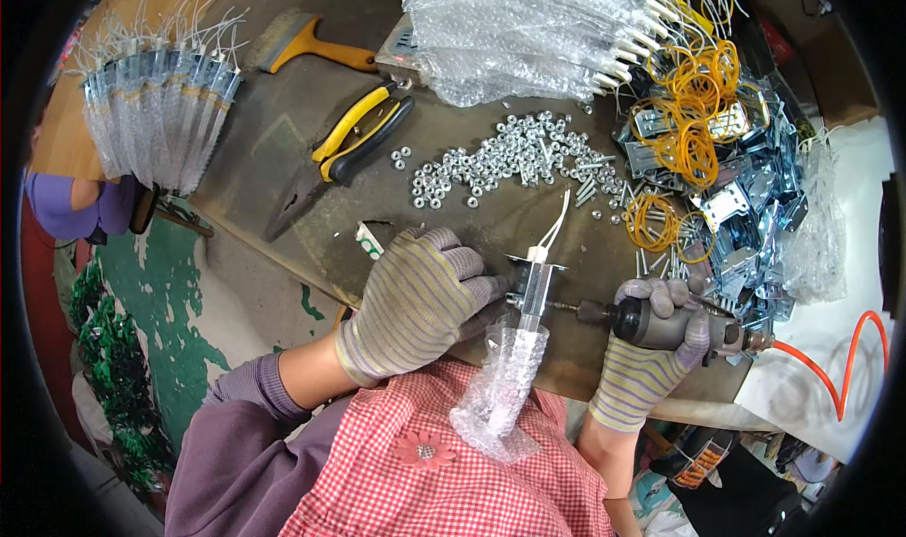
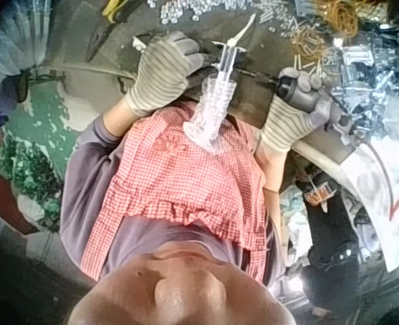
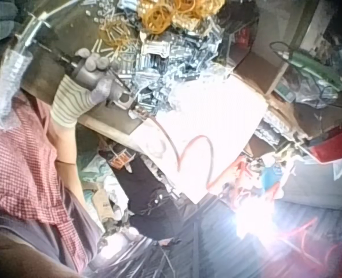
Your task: Assembling metal brackets onto electrical components using a pneumatic screwdriver at a workbench.
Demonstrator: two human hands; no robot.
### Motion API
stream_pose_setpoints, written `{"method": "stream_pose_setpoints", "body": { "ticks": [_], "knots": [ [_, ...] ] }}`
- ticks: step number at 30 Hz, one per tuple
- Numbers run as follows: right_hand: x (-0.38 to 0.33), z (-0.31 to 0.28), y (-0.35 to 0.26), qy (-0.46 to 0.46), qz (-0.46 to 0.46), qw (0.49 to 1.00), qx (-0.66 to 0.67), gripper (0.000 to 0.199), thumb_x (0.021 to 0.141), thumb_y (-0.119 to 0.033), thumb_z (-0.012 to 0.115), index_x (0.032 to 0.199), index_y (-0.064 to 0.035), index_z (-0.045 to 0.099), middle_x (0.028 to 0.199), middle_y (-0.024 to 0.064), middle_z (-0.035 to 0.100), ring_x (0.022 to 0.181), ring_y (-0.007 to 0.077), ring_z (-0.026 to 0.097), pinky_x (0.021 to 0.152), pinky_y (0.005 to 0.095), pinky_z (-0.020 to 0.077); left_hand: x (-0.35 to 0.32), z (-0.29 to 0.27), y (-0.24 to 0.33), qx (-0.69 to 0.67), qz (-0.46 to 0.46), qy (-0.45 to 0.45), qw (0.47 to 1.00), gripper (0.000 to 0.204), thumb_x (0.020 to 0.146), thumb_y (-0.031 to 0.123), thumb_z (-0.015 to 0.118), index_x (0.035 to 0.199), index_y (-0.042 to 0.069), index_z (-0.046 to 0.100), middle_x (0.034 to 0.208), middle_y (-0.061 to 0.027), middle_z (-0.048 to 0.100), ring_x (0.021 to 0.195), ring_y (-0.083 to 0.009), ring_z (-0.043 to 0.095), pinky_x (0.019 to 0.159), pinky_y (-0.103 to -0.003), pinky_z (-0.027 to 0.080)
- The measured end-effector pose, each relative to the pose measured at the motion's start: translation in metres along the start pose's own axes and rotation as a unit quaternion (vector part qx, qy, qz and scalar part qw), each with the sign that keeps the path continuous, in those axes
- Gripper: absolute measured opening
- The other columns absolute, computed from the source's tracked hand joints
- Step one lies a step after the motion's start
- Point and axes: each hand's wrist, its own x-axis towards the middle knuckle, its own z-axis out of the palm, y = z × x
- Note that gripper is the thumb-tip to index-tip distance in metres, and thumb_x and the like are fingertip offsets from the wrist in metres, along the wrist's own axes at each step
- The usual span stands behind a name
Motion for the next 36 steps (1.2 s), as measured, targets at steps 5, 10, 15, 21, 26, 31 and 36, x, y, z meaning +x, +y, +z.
{"method": "stream_pose_setpoints", "body": {
  "ticks": [5, 10, 15, 21, 26, 31, 36],
  "knots": [
    [0.001, -0.006, -0.001, -0.013, 0.009, 1.0, 0.023, 0.027, 0.088, -0.014, 0.067, 0.112, -0.0056, 0.057, 0.092, 0.0021, 0.053, 0.085, 0.0148, 0.051, 0.092, 0.0386, 0.0434, 0.002, 0.005, -0.002, 0.018, 0.036, 0.071, 0.997, 0.032, 0.06, 0.026, 0.078, 0.089, 0.011, 0.074, 0.074, -0.0025, 0.057, 0.07, -0.0227, 0.056, 0.062, -0.038, 0.047],
    [0.003, -0.008, 0.0, -0.005, 0.003, 1.0, -0.003, 0.031, 0.088, -0.018, 0.066, 0.115, -0.0084, 0.056, 0.092, 0.001, 0.052, 0.084, 0.0155, 0.051, 0.091, 0.0376, 0.0411, 0.0, 0.007, -0.003, 0.013, 0.037, 0.072, 0.997, 0.032, 0.059, 0.025, 0.078, 0.088, 0.011, 0.073, 0.074, -0.0029, 0.058, 0.073, -0.023, 0.057, 0.063, -0.038, 0.047],
    [0.0, -0.008, 0.0, -0.005, 0.005, 1.0, -0.001, 0.032, 0.088, -0.018, 0.066, 0.117, -0.0086, 0.055, 0.095, 0.0014, 0.052, 0.085, 0.0158, 0.05, 0.091, 0.0377, 0.0414, -0.001, 0.002, -0.001, 0.025, 0.027, 0.003, 0.999, 0.031, 0.074, 0.028, 0.067, 0.099, 0.01, 0.071, 0.084, -0.004, 0.06, 0.085, -0.0247, 0.059, 0.076, -0.039, 0.049],
    [0.0, -0.008, 0.0, -0.003, 0.008, 1.0, -0.006, 0.035, 0.088, -0.018, 0.066, 0.121, -0.009, 0.055, 0.097, 0.0021, 0.053, 0.087, 0.0158, 0.051, 0.093, 0.0384, 0.041, 0.0, 0.002, 0.0, 0.022, 0.033, 0.02, 0.999, 0.028, 0.075, 0.028, 0.066, 0.095, 0.01, 0.071, 0.083, -0.0037, 0.059, 0.086, -0.0242, 0.059, 0.073, -0.039, 0.049],
    [-0.002, 0.002, 0.005, -0.003, 0.007, 1.0, -0.011, 0.036, 0.09, -0.012, 0.064, 0.123, -0.0055, 0.053, 0.096, 0.002, 0.049, 0.086, 0.0149, 0.051, 0.094, 0.0382, 0.0422, 0.0, 0.001, -0.002, 0.038, 0.041, 0.019, 0.998, 0.024, 0.074, 0.025, 0.066, 0.092, 0.01, 0.071, 0.083, -0.004, 0.06, 0.085, -0.0241, 0.059, 0.072, -0.039, 0.049],
    [-0.002, 0.003, 0.005, -0.003, 0.02, 1.0, -0.02, 0.053, 0.09, -0.017, 0.064, 0.139, -0.0043, 0.045, 0.097, 0.0037, 0.051, 0.087, 0.0149, 0.051, 0.095, 0.0381, 0.0411, -0.001, -0.003, -0.001, 0.048, 0.033, -0.016, 0.998, 0.024, 0.073, 0.026, 0.067, 0.091, 0.01, 0.071, 0.084, -0.0042, 0.06, 0.084, -0.0244, 0.059, 0.071, -0.04, 0.049],
    [-0.001, -0.001, 0.004, 0.009, 0.012, 1.0, -0.025, 0.051, 0.091, -0.021, 0.064, 0.137, -0.0066, 0.048, 0.098, 0.0034, 0.056, 0.086, 0.0147, 0.052, 0.094, 0.0387, 0.0403, 0.004, -0.026, 0.007, 0.0, -0.023, -0.059, 0.998, 0.023, 0.079, 0.027, 0.068, 0.092, 0.007, 0.07, 0.082, -0.0072, 0.063, 0.08, -0.0256, 0.062, 0.071, -0.039, 0.051]
  ]
}}
